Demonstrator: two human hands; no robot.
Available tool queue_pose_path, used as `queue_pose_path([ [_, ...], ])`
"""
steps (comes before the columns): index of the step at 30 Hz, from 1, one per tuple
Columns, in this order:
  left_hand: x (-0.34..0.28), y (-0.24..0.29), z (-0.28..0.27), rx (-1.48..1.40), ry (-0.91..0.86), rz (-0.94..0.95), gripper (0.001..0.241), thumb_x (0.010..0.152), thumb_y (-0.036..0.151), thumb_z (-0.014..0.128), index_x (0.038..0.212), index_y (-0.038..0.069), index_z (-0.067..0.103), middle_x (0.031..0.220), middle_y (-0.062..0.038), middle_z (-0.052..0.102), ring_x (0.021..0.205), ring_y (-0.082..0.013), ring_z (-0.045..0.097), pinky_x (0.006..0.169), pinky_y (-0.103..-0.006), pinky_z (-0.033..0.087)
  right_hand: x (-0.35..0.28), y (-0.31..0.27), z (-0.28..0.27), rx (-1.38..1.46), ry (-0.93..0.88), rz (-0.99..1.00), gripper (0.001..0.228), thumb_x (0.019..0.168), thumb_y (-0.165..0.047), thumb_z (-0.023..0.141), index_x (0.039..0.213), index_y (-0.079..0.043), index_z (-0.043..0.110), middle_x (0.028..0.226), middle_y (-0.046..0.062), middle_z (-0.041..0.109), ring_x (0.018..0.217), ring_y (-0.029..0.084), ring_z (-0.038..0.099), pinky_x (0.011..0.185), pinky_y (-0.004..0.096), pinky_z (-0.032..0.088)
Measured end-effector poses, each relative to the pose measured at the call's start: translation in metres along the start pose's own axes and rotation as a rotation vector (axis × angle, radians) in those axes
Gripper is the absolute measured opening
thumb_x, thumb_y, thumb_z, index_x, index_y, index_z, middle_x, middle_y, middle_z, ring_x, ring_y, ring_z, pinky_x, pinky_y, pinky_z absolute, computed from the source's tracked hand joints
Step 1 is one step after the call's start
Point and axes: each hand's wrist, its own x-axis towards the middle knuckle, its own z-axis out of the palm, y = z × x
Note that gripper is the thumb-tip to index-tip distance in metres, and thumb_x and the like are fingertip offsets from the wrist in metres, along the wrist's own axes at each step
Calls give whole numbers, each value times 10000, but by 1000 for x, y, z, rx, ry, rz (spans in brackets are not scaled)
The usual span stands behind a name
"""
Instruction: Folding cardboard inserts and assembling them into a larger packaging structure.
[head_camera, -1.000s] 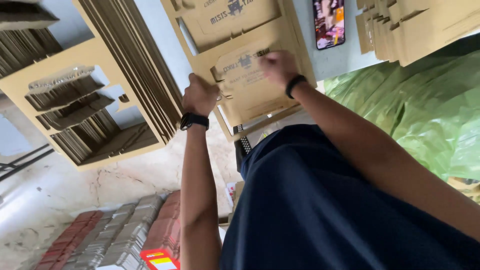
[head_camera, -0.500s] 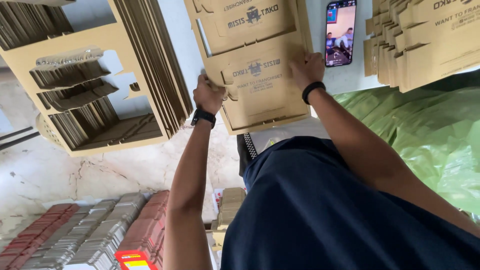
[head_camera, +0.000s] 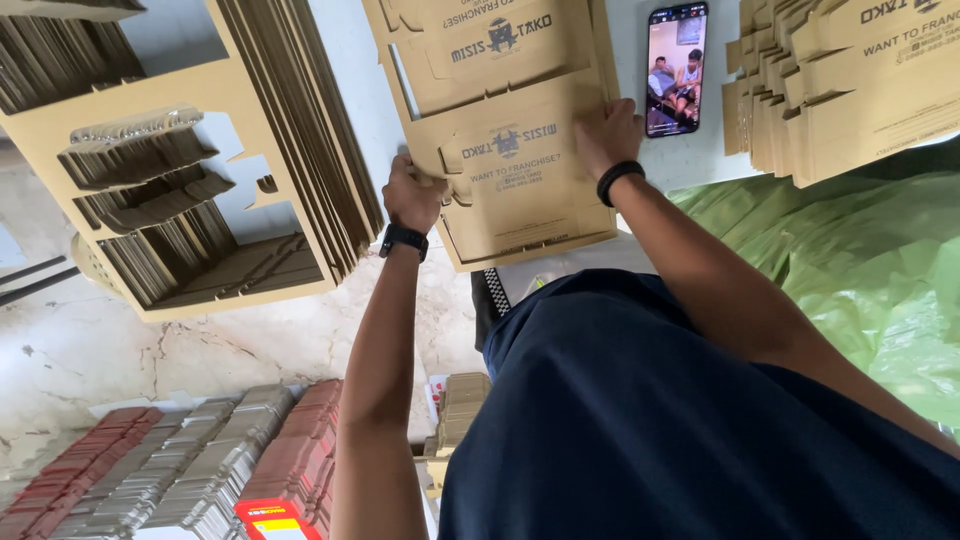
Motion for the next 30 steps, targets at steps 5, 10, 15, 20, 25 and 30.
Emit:
queue_pose_path([
  [5,0,4,-1,1,19,-15,542,775,216,823,1262,169,591,1151,-195,726,1167,-410,675,1002,-506,552,-45,-49,-29,89,-41,-3,490,865,-241,668,1191,21,411,1243,329,566,1182,529,622,1055,547,496],
  [10,13,-5,8,-188,34,-99,522,707,106,867,1151,199,610,1092,27,756,968,-157,722,782,-297,645,-10,-32,-47,132,-195,-17,236,853,-173,645,1087,-155,661,1147,33,699,998,183,658,767,330,557],
  [15,-2,-8,25,-175,192,104,878,677,193,927,1410,69,458,1343,-133,582,1258,-325,554,1060,-414,494,0,-28,-63,234,-295,-66,124,862,-104,796,912,-127,685,786,-16,667,681,94,631,547,249,550],
  [20,-27,55,81,2,627,671,1187,657,427,1026,1572,162,317,1547,-105,480,1469,-333,450,1186,-538,407,4,-27,-61,191,-288,-106,99,864,-80,835,905,-85,746,736,8,697,587,91,622,521,244,579],
  [25,-33,136,104,-116,188,35,1370,579,565,1033,1597,469,123,1759,-89,-101,1587,-496,-137,1076,-854,-95,5,-32,-56,7,-141,-85,186,737,-207,876,863,-131,763,810,-17,722,771,103,674,646,260,579],
  [30,-26,152,97,171,31,-152,1377,660,737,919,1596,485,-59,1716,-47,-261,1577,-441,-209,1120,-825,-14,7,-19,-38,-35,-53,-194,70,758,-169,747,809,-123,735,803,-10,732,785,140,682,676,300,557],
])
